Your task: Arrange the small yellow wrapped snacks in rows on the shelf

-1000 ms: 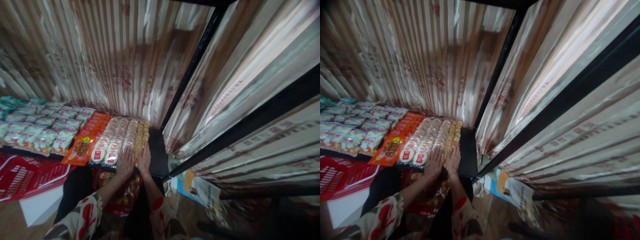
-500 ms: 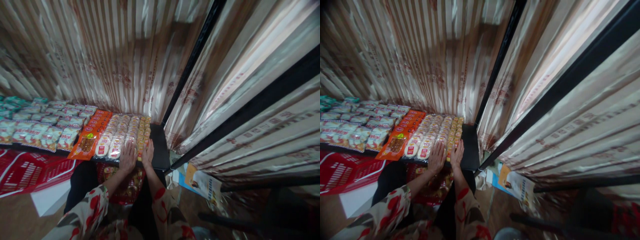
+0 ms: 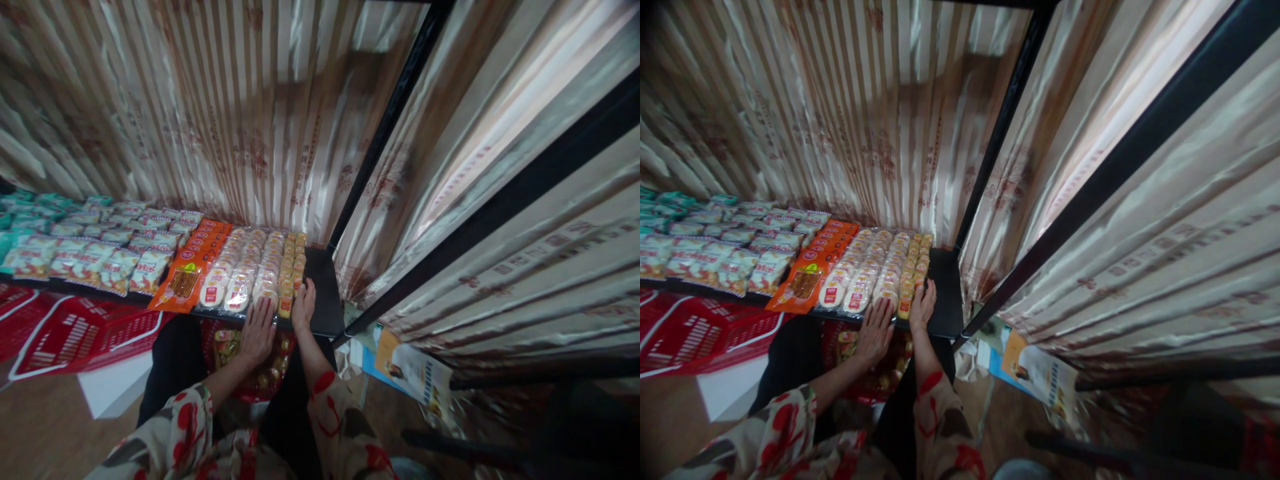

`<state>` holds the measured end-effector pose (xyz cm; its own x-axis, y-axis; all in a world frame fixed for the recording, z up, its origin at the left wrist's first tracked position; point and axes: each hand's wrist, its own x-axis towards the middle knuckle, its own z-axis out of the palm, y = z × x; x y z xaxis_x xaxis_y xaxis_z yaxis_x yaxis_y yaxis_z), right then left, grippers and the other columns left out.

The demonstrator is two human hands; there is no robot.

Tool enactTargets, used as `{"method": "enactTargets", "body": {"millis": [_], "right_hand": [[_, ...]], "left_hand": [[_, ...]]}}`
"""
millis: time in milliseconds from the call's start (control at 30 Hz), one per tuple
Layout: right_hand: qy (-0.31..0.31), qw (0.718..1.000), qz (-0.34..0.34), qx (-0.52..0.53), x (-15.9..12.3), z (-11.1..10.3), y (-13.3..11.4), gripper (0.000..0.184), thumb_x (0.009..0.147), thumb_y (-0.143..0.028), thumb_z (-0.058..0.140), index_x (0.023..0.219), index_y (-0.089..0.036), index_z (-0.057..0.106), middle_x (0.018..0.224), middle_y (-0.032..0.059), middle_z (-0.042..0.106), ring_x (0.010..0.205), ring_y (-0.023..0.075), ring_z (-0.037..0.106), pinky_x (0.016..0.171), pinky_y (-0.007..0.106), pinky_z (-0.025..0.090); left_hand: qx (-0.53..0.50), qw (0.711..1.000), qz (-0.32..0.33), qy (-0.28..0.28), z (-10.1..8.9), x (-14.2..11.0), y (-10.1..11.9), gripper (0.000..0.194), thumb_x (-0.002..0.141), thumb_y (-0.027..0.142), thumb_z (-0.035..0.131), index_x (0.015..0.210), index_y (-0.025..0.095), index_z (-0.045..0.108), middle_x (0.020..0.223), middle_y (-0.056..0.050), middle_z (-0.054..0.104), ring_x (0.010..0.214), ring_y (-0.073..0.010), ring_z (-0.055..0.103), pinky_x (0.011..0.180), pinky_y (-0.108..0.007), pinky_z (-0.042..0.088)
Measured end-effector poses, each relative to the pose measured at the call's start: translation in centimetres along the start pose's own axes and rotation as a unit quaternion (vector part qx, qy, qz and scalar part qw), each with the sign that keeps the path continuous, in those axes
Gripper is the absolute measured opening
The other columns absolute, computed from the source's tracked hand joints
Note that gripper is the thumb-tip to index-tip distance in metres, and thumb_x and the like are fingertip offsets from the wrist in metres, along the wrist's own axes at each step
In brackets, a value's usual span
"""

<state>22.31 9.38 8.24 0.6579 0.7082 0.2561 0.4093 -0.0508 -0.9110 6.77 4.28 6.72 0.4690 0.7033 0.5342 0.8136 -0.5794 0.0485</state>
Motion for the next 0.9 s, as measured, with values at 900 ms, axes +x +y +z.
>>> {"method": "enactTargets", "body": {"millis": [900], "right_hand": [[-0.023, 0.961, 0.146, 0.236, -10.3, -3.4, -0.4, 0.042, 0.085, -0.051, 0.044, 0.082, -0.014, 0.064, 0.064, 0.0039, 0.066, 0.059, 0.0154, 0.061, 0.058, 0.027, 0.048]], "left_hand": [[-0.197, 0.971, 0.083, -0.111, 0.1, -7.2, -0.4, 0.049, 0.089, 0.010, 0.034, 0.136, 0.011, 0.048, 0.142, -0.016, 0.049, 0.142, -0.0230, 0.031, 0.109, -0.045, 0.043]]}}
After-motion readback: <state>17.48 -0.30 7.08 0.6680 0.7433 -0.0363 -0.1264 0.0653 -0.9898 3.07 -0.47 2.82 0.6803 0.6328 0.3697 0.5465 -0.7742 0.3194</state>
